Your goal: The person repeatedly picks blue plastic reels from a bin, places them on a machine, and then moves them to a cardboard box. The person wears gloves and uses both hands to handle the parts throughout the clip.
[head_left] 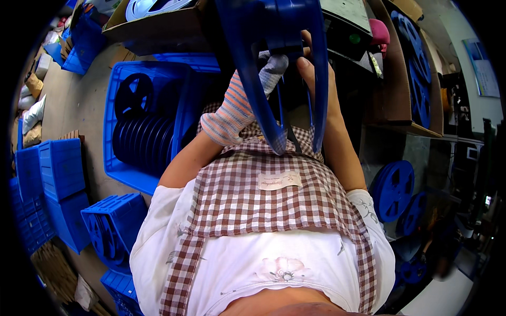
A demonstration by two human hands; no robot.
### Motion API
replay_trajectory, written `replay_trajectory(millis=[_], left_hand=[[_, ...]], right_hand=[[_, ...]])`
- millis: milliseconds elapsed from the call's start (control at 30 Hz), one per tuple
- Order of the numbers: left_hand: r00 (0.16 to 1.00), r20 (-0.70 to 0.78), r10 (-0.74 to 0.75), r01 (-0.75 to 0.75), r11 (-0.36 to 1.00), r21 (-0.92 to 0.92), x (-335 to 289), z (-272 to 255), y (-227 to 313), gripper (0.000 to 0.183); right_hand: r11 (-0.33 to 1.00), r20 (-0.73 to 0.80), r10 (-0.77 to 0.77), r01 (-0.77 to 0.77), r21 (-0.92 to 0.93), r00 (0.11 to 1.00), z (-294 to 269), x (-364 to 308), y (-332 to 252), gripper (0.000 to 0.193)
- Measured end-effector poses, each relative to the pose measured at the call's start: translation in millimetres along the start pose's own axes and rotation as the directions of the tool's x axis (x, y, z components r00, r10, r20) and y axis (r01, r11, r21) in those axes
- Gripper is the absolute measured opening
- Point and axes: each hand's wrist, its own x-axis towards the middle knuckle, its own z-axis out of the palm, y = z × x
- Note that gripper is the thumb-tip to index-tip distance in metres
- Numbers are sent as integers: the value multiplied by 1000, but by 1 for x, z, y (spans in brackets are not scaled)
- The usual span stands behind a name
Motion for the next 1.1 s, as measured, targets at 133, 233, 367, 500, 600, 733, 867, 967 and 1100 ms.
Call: replay_trajectory(millis=[133,233,367,500,600,733,867,967,1100], left_hand=[[994,-98,51,-61,994,-96,-2,6,9,50],[990,-121,77,-93,987,-133,1,7,15,51],[992,-109,68,-87,980,-177,2,5,22,53],[994,-101,30,-50,980,-195,-3,5,27,55],[994,-107,-3,-18,980,-197,-12,2,28,56],[993,-115,-30,6,979,-203,-19,1,33,58],[988,-148,-37,8,982,-190,-18,4,36,60],[980,-199,-18,-21,981,-191,-15,8,38,61],[936,-345,73,-138,976,-167,-10,8,47,63]], right_hand=[[999,-16,-24,23,-41,1000,-1,2,-2,72],[1000,-7,-4,4,-30,1000,-3,0,-7,71],[997,-15,-43,42,-67,999,-3,0,-7,70],[993,-14,-98,96,-75,995,-1,2,-5,63],[993,-22,-96,94,-77,995,1,1,-5,62],[993,-41,-37,32,-113,998,-1,3,-8,68],[996,-31,-30,27,-82,999,-2,3,-9,69],[999,-25,-41,40,-35,999,0,1,-9,67],[998,-24,-36,35,-60,999,-1,0,-10,67]])
